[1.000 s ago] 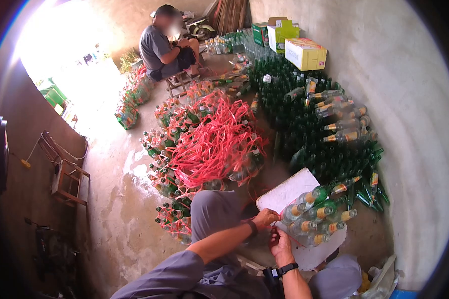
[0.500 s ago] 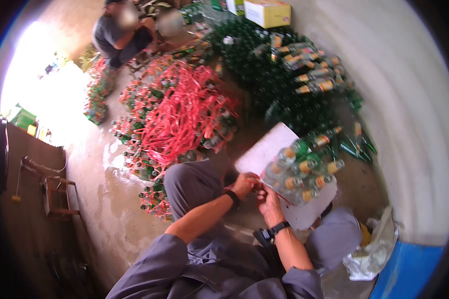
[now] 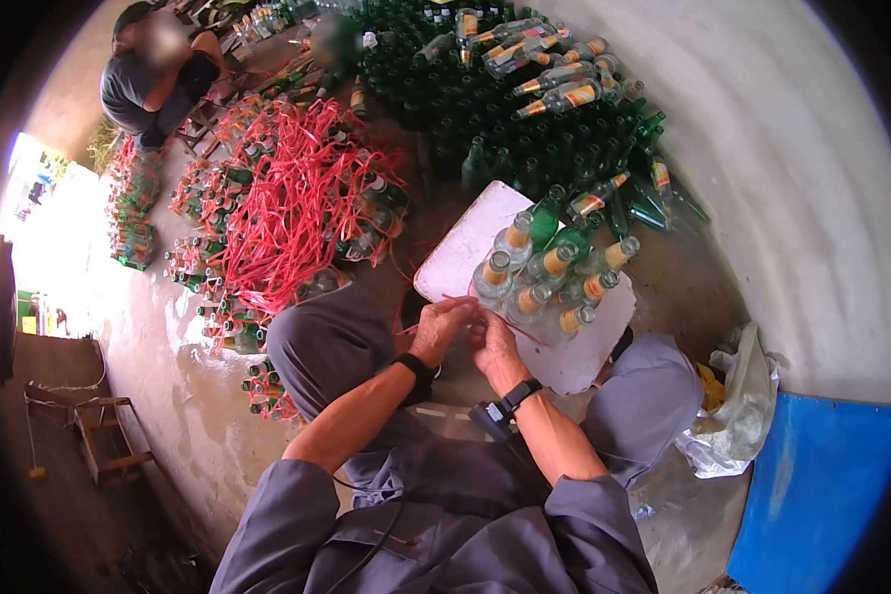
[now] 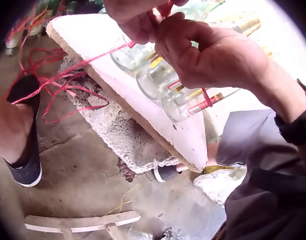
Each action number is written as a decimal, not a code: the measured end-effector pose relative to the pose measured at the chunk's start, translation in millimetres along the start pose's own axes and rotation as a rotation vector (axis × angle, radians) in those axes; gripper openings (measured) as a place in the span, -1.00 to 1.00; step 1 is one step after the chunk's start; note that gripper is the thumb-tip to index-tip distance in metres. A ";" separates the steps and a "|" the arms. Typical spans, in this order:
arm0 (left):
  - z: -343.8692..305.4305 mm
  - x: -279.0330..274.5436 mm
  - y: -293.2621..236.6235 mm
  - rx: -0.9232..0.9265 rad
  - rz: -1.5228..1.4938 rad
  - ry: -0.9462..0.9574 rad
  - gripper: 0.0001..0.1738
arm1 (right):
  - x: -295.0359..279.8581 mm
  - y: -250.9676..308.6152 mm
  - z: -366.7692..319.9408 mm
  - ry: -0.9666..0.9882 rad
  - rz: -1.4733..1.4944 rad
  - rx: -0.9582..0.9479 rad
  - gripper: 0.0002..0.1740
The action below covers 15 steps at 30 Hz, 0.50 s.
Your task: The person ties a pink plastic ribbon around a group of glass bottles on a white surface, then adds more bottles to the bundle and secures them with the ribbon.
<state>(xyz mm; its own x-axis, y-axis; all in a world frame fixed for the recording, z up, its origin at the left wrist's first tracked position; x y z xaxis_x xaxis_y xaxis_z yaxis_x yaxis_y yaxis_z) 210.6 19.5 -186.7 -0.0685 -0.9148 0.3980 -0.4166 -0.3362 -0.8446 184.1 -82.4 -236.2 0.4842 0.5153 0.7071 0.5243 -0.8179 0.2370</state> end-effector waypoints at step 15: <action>10.1 -13.1 2.9 0.013 0.121 -0.039 -0.72 | -18.1 -2.1 -14.6 -0.014 -0.151 -0.003 -0.65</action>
<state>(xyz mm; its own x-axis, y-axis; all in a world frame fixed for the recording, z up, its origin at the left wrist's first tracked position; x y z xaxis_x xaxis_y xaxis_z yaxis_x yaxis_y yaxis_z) 219.4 28.3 -198.0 -0.0819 -0.9569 0.2785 -0.3956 -0.2253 -0.8904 164.1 -93.7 -239.8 0.4097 0.6355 0.6544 0.5895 -0.7319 0.3418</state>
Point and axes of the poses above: each hand's wrist, its own z-axis towards the middle knuckle, its own x-axis out of the palm, y = z × x, the point moved 10 cm from there along z, towards the middle knuckle, and after that the axes turned 10 degrees about y, right-handed, at the moved point
